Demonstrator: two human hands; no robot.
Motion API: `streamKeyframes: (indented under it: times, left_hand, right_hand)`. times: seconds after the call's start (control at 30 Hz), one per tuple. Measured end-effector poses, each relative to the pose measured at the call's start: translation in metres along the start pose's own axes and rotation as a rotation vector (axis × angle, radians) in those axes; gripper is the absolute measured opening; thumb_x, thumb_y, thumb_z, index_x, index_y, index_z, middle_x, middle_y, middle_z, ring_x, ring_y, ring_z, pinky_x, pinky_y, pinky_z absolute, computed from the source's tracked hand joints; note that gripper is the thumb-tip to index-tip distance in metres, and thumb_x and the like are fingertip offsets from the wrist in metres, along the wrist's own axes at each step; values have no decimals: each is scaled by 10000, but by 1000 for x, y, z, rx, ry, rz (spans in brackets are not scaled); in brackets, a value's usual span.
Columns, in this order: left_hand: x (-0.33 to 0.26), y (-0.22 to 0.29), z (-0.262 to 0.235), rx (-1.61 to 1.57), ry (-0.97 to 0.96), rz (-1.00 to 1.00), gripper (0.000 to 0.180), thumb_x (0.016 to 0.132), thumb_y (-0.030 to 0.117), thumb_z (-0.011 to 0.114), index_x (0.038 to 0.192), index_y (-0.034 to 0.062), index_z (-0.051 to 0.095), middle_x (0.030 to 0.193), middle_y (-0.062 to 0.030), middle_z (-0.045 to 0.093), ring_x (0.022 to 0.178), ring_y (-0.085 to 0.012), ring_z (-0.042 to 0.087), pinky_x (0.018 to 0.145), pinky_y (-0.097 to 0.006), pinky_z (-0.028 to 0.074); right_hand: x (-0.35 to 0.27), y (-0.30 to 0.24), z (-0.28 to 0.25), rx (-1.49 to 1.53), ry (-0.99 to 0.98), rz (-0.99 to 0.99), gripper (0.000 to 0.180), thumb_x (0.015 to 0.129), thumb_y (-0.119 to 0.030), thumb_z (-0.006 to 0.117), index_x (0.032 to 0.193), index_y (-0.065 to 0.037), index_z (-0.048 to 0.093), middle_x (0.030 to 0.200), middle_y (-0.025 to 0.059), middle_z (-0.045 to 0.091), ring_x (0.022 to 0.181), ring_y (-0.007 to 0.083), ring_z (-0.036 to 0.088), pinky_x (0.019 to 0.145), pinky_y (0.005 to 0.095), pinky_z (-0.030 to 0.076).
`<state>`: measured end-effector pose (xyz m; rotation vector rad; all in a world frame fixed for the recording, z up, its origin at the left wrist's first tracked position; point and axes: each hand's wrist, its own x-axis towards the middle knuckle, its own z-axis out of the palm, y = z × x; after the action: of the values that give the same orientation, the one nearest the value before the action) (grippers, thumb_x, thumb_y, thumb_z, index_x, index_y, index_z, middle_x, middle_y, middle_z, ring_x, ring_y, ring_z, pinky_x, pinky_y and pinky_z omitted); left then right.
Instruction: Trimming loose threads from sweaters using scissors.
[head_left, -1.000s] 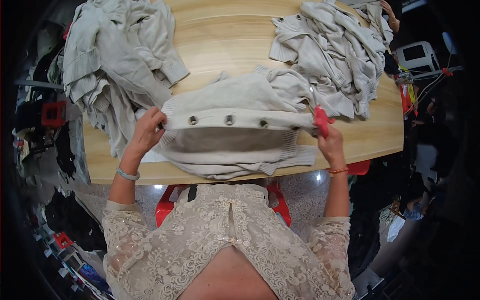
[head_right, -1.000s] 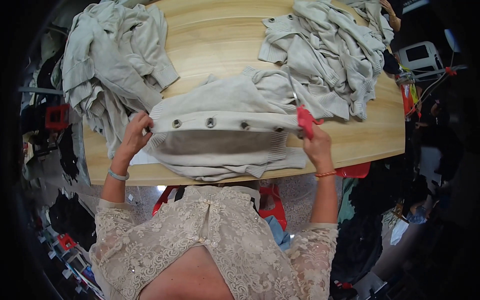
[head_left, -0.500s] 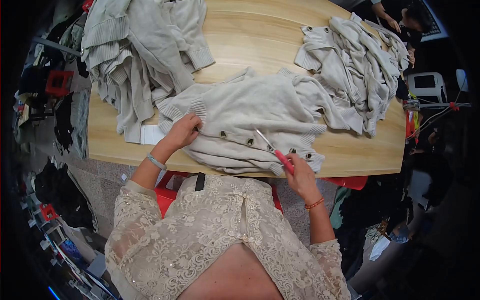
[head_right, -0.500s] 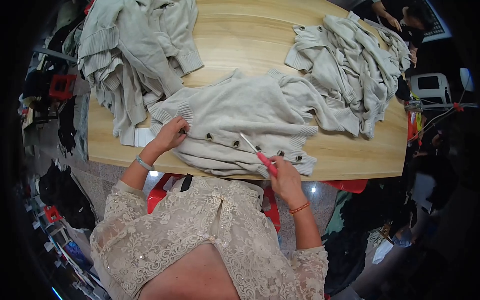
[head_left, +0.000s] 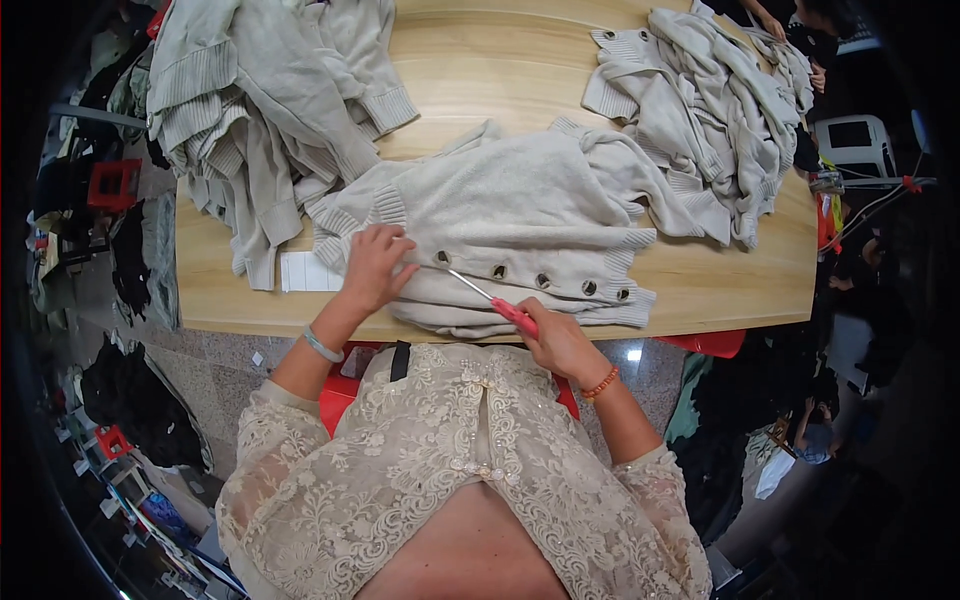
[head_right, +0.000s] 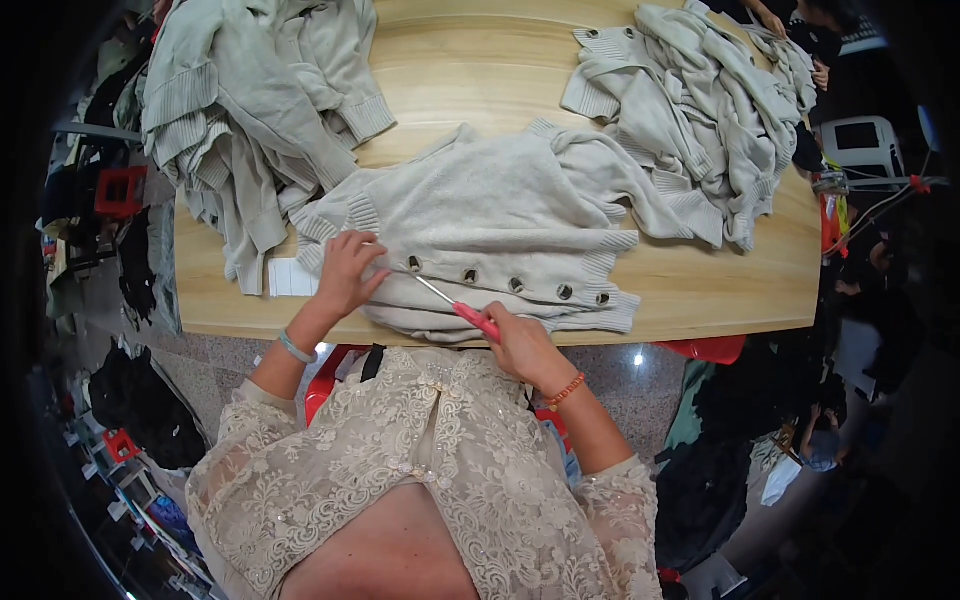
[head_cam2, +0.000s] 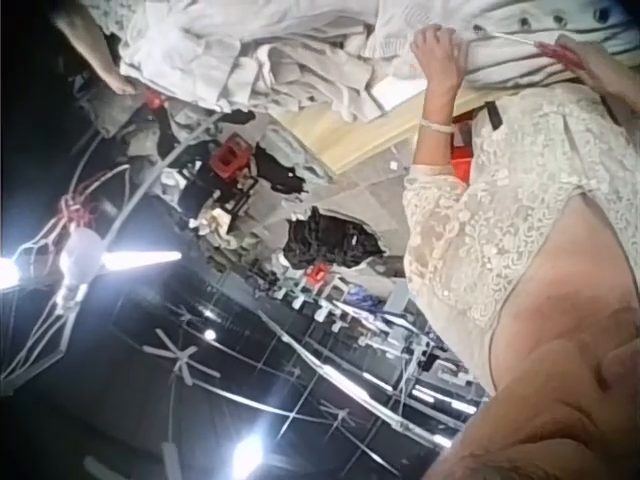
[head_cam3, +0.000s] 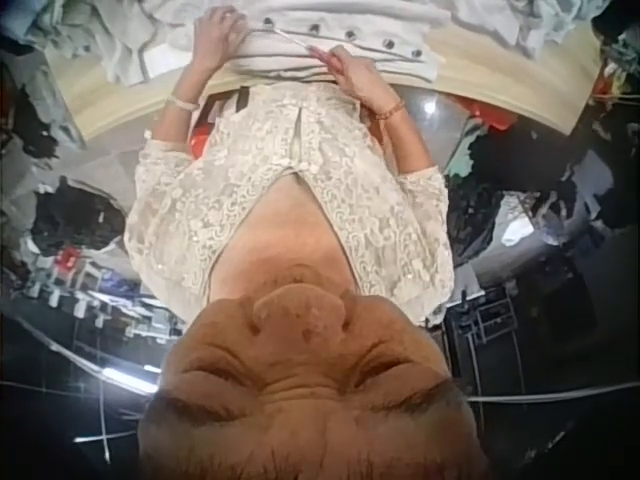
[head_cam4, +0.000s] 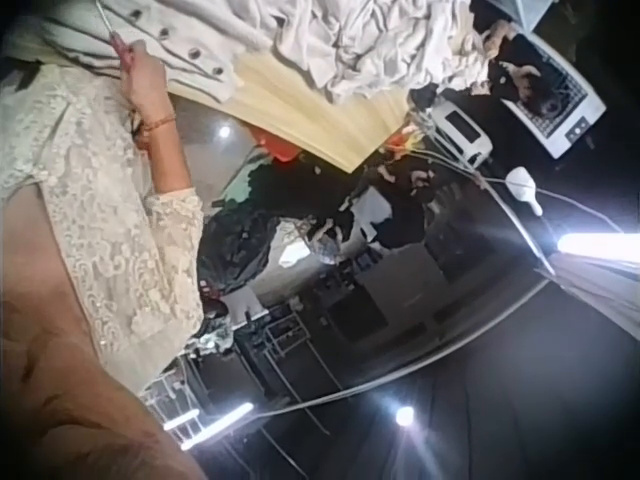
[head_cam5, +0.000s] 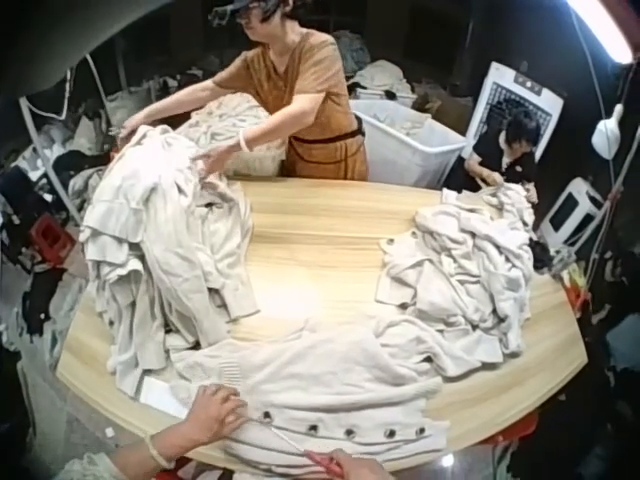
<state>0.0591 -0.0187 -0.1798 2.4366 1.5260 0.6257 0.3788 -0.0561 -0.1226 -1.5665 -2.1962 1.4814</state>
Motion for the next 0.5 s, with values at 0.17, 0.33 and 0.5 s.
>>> streamKeyframes:
  times: [0.17, 0.33, 0.5]
  left_hand:
    - [7, 28, 44, -369, -100, -125, 375, 716, 83, 748, 1045, 63, 570, 1027, -135, 553, 949, -338, 562, 789, -422, 463]
    - [8, 11, 54, -535, -277, -237, 255, 706, 9, 721, 892, 54, 553, 876, -119, 534, 838, -317, 555, 722, -388, 465]
    - [4, -4, 58, -559, -295, -179, 229, 695, 17, 724, 855, 48, 563, 846, -113, 554, 799, -301, 553, 704, -369, 464]
  right_hand:
    - [-24, 14, -11, -56, 50, 62, 222, 884, -167, 614, 1061, -79, 513, 772, 212, 639, 756, 414, 630, 657, 498, 478]
    - [-21, 10, -10, -245, -19, 104, 230, 875, -253, 618, 987, -66, 542, 743, 189, 647, 731, 389, 642, 654, 492, 489]
    - [-16, 9, 3, -153, -5, 60, 213, 883, -231, 604, 991, -57, 545, 757, 185, 644, 757, 395, 636, 683, 500, 484]
